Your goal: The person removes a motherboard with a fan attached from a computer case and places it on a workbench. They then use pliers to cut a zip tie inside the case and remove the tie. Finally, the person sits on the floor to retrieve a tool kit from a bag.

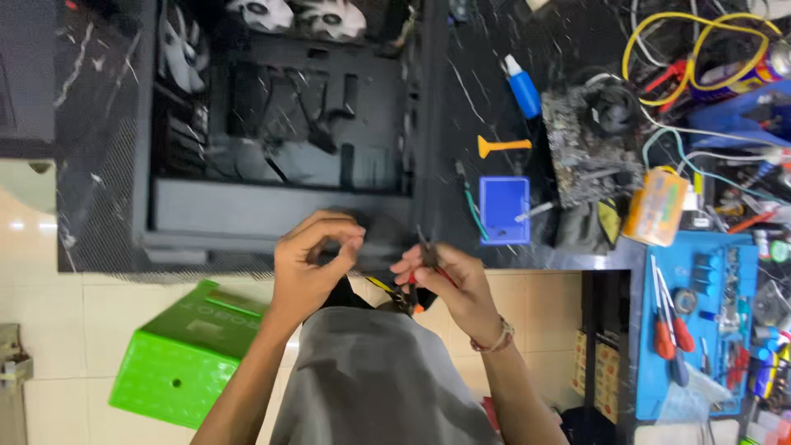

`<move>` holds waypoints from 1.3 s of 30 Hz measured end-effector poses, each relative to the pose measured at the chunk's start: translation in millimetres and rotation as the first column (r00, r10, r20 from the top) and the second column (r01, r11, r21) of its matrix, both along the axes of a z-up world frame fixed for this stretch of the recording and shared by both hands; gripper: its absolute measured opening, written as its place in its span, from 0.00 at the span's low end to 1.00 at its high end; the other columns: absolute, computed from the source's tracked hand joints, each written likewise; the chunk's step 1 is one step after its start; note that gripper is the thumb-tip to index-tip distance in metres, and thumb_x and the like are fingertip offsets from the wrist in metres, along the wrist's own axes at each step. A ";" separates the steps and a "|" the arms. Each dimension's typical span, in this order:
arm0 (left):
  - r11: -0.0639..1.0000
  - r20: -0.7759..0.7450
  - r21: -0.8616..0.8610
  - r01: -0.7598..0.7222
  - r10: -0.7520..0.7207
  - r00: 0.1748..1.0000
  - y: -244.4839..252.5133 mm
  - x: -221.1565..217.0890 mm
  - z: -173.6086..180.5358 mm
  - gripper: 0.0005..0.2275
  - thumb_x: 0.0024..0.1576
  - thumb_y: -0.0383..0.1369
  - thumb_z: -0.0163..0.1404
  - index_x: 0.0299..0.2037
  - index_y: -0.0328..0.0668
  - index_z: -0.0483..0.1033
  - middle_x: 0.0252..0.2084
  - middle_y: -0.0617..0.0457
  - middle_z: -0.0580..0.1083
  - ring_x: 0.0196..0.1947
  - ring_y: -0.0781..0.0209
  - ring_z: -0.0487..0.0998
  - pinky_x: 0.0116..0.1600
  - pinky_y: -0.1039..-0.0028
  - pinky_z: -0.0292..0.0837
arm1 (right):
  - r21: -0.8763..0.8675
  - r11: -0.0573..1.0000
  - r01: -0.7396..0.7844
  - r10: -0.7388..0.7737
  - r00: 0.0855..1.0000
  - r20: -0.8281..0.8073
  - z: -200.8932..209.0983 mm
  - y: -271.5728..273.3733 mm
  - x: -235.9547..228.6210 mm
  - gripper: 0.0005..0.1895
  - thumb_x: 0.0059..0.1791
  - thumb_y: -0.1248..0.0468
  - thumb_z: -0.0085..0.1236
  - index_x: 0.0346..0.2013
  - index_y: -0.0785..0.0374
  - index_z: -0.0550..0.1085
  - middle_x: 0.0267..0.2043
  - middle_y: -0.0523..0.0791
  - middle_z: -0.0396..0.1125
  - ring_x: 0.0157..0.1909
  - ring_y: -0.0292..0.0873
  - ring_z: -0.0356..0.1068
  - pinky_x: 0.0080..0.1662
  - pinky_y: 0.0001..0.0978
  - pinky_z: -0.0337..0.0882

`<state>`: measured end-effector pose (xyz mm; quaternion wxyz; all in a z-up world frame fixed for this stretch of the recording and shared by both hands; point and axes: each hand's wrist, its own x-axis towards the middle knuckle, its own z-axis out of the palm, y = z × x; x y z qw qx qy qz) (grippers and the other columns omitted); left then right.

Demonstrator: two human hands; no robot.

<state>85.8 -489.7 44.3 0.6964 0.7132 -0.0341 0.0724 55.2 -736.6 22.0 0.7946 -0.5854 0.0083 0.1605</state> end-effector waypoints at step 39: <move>-0.154 -0.752 0.600 0.785 -0.444 0.487 175.4 181.0 -94.1 0.06 0.61 0.30 0.58 0.31 0.49 0.85 0.30 0.48 0.83 0.32 0.45 0.87 0.32 0.59 0.84 | -0.488 0.061 -0.871 0.608 0.420 -0.674 -55.3 192.4 257.8 0.18 0.49 0.69 0.51 0.53 0.64 0.78 0.48 0.56 0.80 0.57 0.65 0.79 0.56 0.62 0.78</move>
